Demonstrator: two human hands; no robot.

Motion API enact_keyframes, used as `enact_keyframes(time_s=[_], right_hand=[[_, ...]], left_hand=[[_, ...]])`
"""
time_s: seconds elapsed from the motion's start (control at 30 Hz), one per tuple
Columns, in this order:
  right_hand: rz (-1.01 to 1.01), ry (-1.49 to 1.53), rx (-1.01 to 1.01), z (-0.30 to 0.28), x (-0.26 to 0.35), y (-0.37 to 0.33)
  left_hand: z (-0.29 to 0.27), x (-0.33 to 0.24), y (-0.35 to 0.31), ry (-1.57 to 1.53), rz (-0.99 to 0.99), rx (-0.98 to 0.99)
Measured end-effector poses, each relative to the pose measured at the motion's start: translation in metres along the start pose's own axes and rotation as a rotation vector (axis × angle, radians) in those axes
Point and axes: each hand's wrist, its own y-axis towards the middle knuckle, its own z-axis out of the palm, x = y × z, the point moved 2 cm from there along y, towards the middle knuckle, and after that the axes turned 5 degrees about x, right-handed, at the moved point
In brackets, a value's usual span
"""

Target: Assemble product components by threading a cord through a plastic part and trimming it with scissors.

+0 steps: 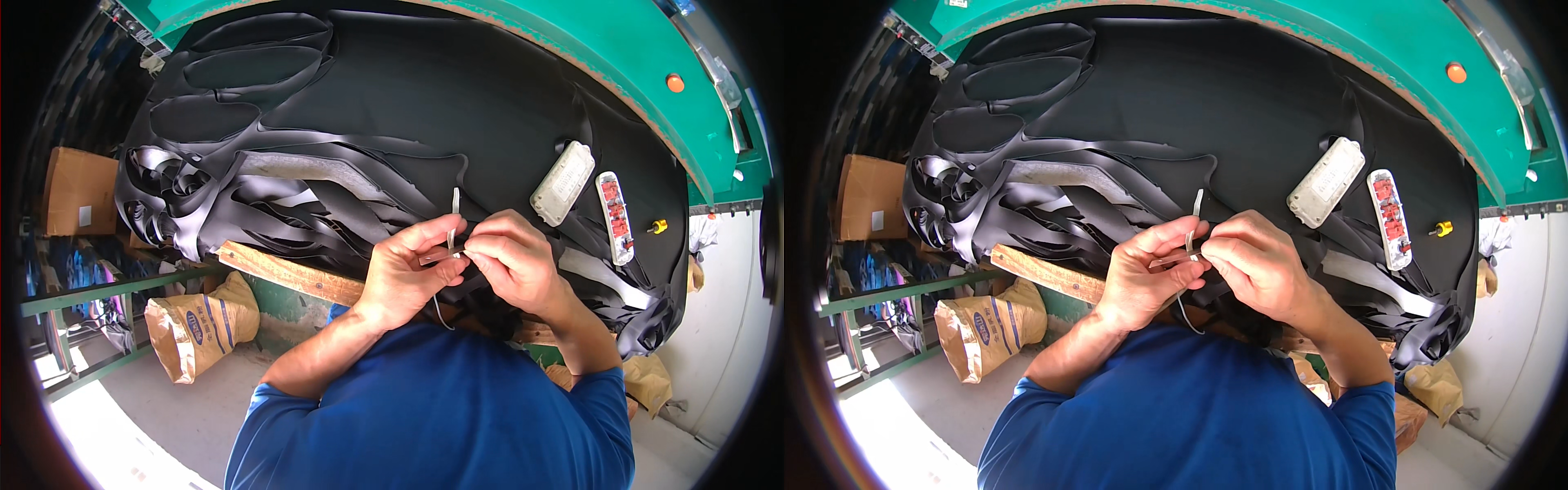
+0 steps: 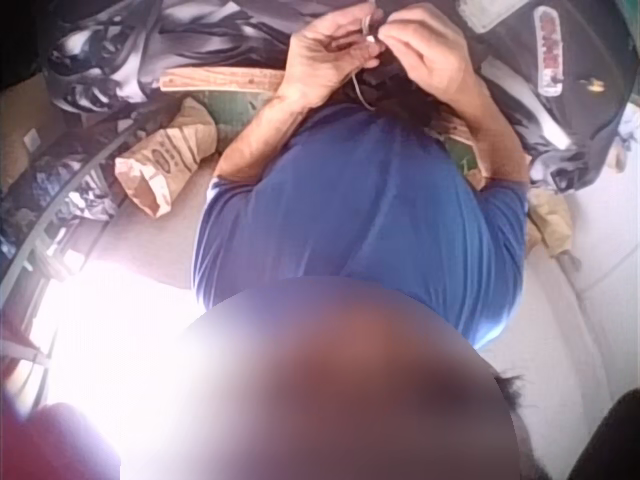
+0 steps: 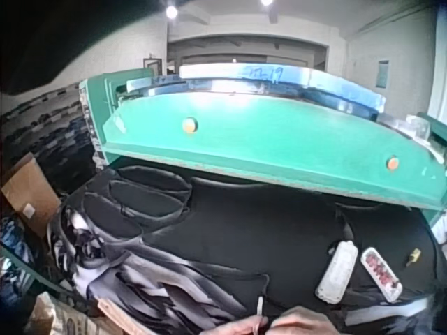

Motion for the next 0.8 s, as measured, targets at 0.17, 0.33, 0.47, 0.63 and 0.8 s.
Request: enact_keyframes(time_s=[0.17, 0.33, 0.47, 0.63, 0.8], right_hand=[[0.006, 0.023, 0.007, 0.000, -0.002, -0.002], [0.026, -0.047, 0.067, -0.009, -0.002, -0.004], [0.012, -0.131, 0.062, -0.013, -0.003, -0.006], [0.025, -0.181, 0.085, -0.016, -0.001, -0.006], [0.007, -0.234, 0.089, -0.016, -0.001, -0.008]], left_hand=[[-0.001, 0.002, 0.001, -0.009, 0.019, 0.024], [-0.001, 0.002, 0.002, -0.002, 0.039, 0.041], [-0.001, 0.002, 0.001, 0.023, 0.073, 0.025], [0.000, 0.002, 0.000, 0.132, 0.129, 0.028], [0.000, 0.003, -0.001, 0.190, 0.154, 0.025]])
